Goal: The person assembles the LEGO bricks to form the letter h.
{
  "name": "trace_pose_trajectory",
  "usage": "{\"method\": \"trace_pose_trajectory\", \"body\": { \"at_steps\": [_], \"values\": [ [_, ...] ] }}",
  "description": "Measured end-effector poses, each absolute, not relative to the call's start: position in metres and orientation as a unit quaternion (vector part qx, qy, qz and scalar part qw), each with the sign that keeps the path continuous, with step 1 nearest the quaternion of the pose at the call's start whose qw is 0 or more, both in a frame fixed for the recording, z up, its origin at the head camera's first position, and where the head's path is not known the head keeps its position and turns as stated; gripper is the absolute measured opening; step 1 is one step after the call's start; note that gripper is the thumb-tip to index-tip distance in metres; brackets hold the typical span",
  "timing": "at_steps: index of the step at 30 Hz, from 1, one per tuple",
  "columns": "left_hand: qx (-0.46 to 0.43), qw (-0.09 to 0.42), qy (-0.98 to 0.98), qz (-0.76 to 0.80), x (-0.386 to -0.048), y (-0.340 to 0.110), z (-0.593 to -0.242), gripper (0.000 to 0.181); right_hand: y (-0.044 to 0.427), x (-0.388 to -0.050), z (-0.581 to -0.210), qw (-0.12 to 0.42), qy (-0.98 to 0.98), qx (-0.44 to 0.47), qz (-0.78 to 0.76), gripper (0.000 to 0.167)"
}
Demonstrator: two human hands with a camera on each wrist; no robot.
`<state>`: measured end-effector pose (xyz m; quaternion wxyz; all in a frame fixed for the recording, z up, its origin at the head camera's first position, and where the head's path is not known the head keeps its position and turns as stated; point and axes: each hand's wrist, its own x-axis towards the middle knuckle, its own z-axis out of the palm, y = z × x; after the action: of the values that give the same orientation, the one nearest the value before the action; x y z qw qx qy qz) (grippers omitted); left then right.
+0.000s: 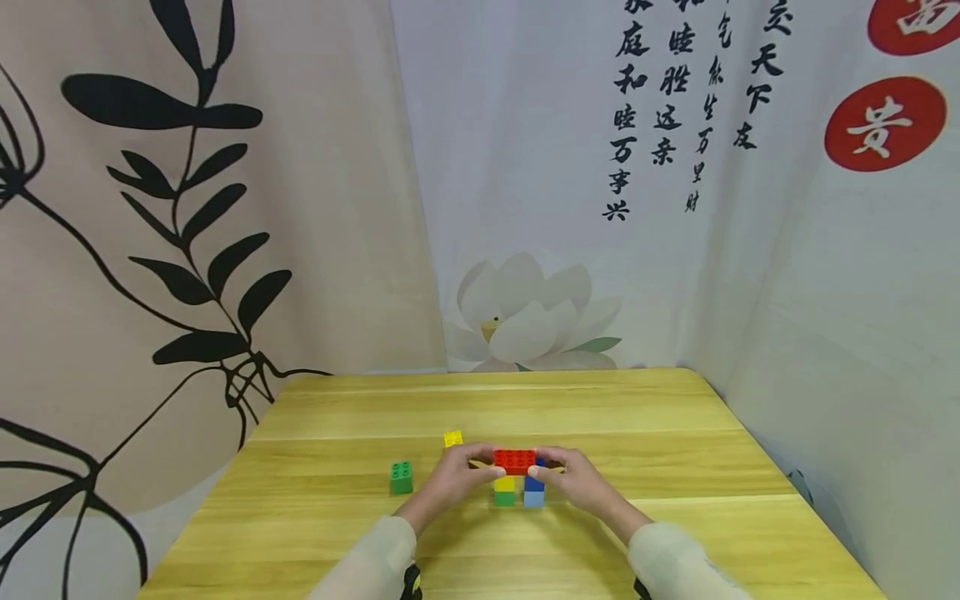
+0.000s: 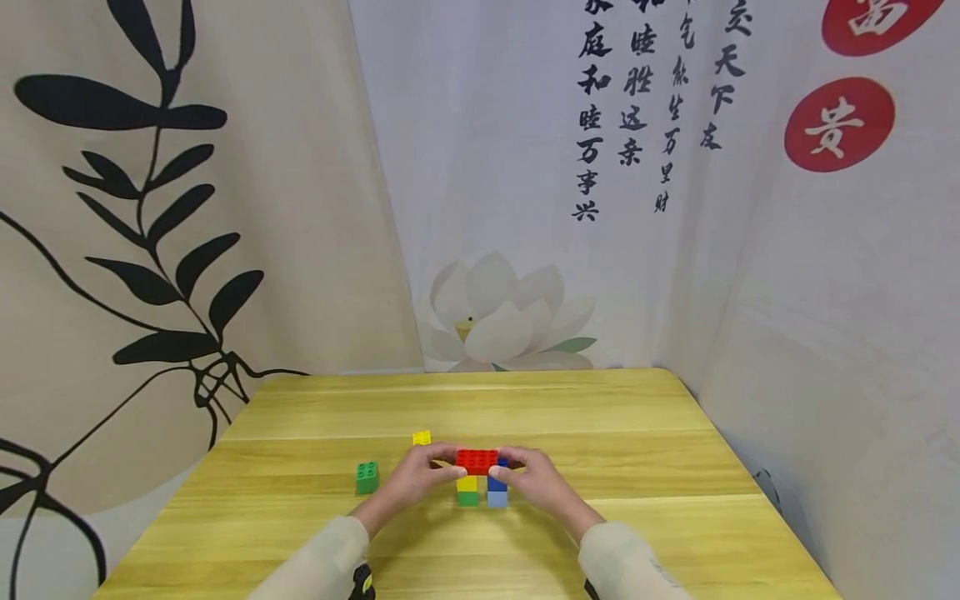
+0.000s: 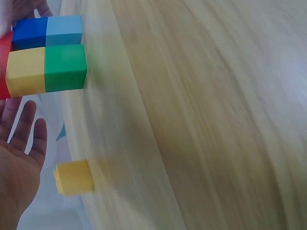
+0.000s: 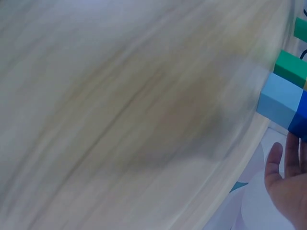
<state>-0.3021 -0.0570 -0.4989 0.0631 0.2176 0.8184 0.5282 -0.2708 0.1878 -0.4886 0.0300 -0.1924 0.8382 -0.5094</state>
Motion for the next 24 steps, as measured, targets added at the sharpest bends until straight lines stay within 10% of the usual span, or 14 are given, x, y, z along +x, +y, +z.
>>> {"method": "trace_pose_trajectory", "body": {
  "at_steps": [24],
  "values": [
    [0.206, 0.074, 0.825, 0.521, -0.301, -0.079, -0.495, 0.035, 0.170, -0.280, -0.497, 0.039, 0.845, -0.169, -0.506, 0.049]
  ]
}}
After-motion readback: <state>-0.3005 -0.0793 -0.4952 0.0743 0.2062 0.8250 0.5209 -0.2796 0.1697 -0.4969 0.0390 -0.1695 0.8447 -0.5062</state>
